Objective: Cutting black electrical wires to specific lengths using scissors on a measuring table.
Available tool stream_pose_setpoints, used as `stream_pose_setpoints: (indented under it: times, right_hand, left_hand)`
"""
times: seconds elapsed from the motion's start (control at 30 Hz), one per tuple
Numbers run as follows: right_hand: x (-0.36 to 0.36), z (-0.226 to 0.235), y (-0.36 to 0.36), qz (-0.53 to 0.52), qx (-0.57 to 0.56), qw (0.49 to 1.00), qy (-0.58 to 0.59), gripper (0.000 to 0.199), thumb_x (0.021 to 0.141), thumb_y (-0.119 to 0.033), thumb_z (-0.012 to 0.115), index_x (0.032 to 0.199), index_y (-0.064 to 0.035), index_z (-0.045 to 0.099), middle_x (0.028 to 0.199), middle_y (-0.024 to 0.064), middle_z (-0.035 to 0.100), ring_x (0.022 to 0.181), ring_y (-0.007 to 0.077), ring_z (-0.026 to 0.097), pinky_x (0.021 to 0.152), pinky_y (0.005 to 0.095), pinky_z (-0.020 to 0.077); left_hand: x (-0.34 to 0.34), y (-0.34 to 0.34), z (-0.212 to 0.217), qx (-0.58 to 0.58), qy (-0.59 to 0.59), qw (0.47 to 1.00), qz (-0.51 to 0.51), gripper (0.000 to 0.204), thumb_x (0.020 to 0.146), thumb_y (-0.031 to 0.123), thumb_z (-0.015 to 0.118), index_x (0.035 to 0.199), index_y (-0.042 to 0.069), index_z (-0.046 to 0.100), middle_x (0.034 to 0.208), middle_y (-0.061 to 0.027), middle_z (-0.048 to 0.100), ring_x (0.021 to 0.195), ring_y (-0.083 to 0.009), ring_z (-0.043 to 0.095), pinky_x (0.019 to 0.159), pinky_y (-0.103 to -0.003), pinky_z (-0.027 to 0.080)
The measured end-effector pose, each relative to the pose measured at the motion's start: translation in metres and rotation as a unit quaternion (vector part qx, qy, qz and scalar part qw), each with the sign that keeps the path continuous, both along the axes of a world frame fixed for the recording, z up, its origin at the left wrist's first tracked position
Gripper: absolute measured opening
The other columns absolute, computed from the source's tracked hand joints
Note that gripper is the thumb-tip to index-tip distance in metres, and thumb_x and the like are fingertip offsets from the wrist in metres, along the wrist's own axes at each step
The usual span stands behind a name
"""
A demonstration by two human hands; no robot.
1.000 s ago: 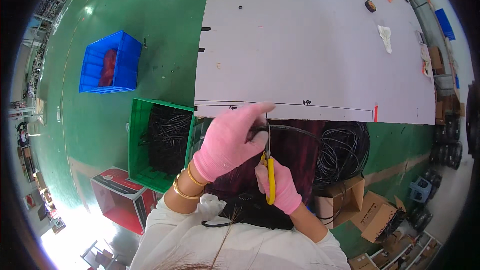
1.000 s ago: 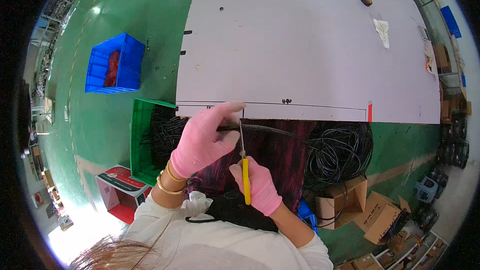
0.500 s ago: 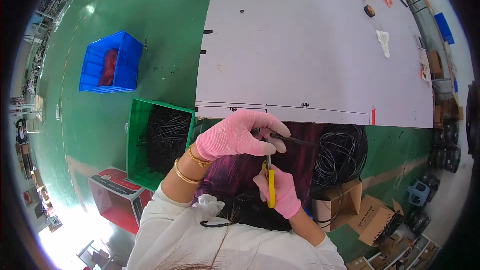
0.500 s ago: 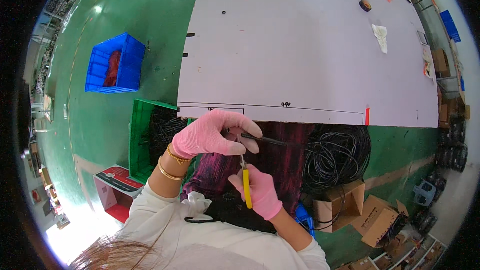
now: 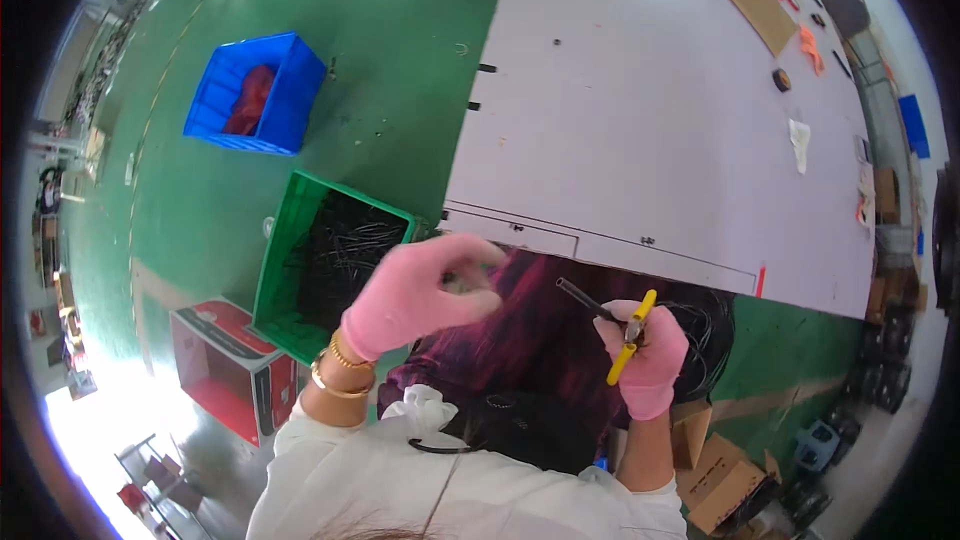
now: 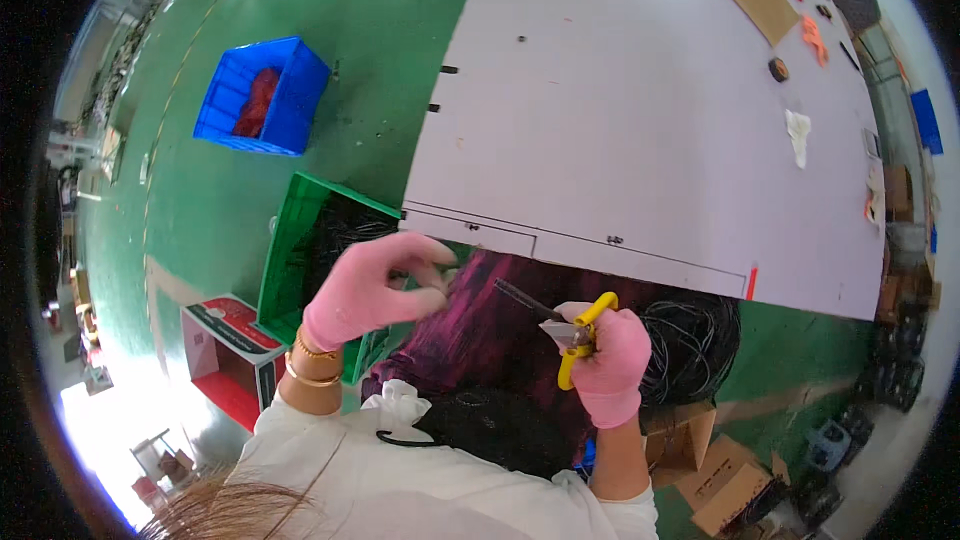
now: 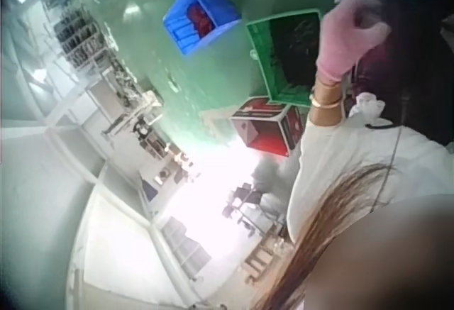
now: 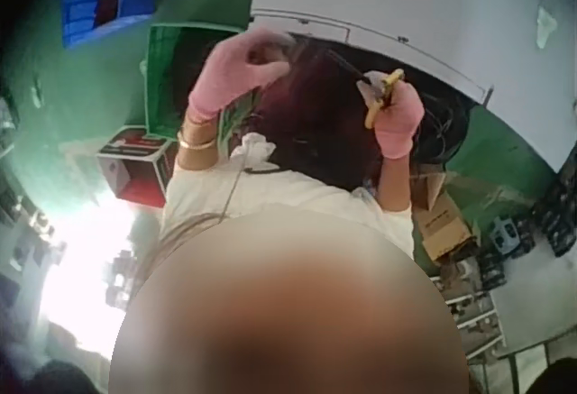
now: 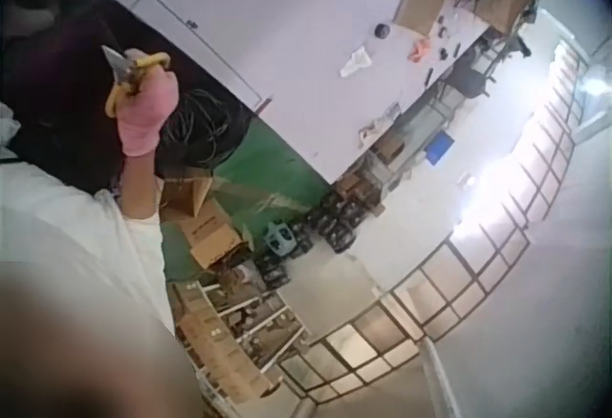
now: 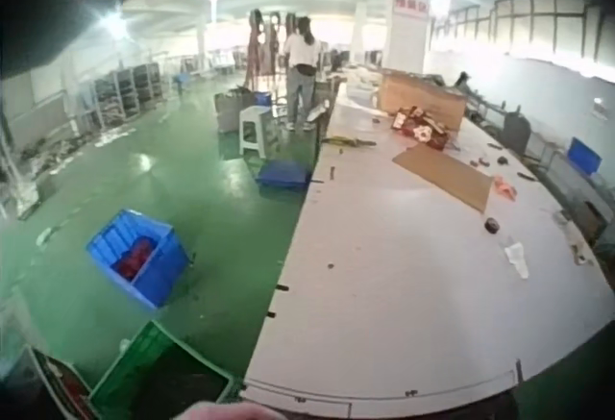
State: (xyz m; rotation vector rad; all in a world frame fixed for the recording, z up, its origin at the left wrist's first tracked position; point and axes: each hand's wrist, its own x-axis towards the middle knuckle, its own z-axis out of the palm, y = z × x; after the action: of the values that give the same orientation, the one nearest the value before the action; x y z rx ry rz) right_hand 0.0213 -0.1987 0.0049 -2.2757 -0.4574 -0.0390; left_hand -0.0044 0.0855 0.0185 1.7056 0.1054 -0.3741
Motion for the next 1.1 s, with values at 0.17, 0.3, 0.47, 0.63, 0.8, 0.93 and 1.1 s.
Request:
stream_pose_setpoints:
  times: [0.17,0.3,0.47,0.63,0.8,0.93,1.1]
  right_hand:
    - [0.031,0.013,0.03,0.093,-0.134,0.985,-0.055,0.025,0.069,-0.012,0.086,0.08,-0.0052,0.064,0.066,0.0104,0.055,0.061,0.0269,0.053,0.055,0.0346,0.0406]
    - [0.055,0.016,0.067,0.146,-0.109,0.983,0.012,0.026,0.066,-0.012,0.08,0.076,-0.0058,0.058,0.067,0.0145,0.059,0.061,0.0363,0.057,0.056,0.0414,0.0458]
    - [0.068,0.008,0.09,0.199,-0.132,0.971,0.021,0.025,0.072,-0.019,0.079,0.083,-0.0052,0.061,0.069,0.0173,0.061,0.064,0.0391,0.06,0.057,0.0441,0.0478]
    - [0.071,0.009,0.1,0.184,-0.157,0.968,0.067,0.024,0.074,-0.02,0.077,0.084,-0.0054,0.061,0.071,0.0182,0.061,0.066,0.0396,0.062,0.057,0.0439,0.0487]
    - [0.072,0.011,0.103,0.182,-0.178,0.964,0.073,0.023,0.075,-0.019,0.076,0.083,-0.0046,0.06,0.071,0.0193,0.06,0.067,0.04,0.061,0.058,0.0434,0.0487]
    - [0.072,0.015,0.105,0.176,-0.182,0.963,0.087,0.022,0.075,-0.018,0.076,0.082,-0.0039,0.06,0.071,0.0203,0.059,0.067,0.0407,0.061,0.058,0.0433,0.0485]
    - [0.07,0.015,0.109,0.171,-0.178,0.965,0.084,0.022,0.076,-0.018,0.075,0.082,-0.0038,0.059,0.071,0.0204,0.059,0.067,0.0411,0.061,0.058,0.0432,0.0486]
  left_hand:
    - [-0.025,0.025,-0.023,0.468,-0.193,0.854,0.12,0.032,0.069,0.016,0.08,0.099,0.007,0.069,0.091,-0.0072,0.068,0.082,-0.0296,0.064,0.076,-0.038,0.051]
    - [-0.025,-0.009,-0.02,0.377,-0.31,0.87,0.062,0.018,0.068,0.013,0.077,0.083,0.014,0.068,0.086,-0.0041,0.065,0.085,-0.025,0.063,0.074,-0.04,0.051]
    - [-0.005,-0.049,-0.051,0.383,-0.443,0.802,0.122,0.019,0.072,0.016,0.066,0.09,0.01,0.064,0.105,-0.005,0.06,0.108,-0.024,0.059,0.098,-0.04,0.048]
    - [0.006,-0.047,-0.068,0.341,-0.447,0.813,0.154,0.034,0.063,0.007,0.073,0.092,0.007,0.057,0.108,-0.0101,0.056,0.108,-0.0327,0.055,0.094,-0.046,0.049]
    - [0.006,-0.048,-0.075,0.332,-0.447,0.815,0.16,0.033,0.062,0.009,0.074,0.09,0.006,0.056,0.106,-0.0106,0.057,0.104,-0.0325,0.056,0.094,-0.046,0.049]
    - [0.008,-0.047,-0.077,0.314,-0.452,0.819,0.164,0.031,0.063,0.01,0.074,0.089,0.006,0.056,0.105,-0.01,0.057,0.103,-0.0306,0.058,0.094,-0.045,0.049]
    - [0.008,-0.045,-0.077,0.323,-0.44,0.822,0.163,0.02,0.071,0.014,0.066,0.089,0.006,0.059,0.101,-0.0077,0.057,0.104,-0.0274,0.058,0.093,-0.043,0.049]
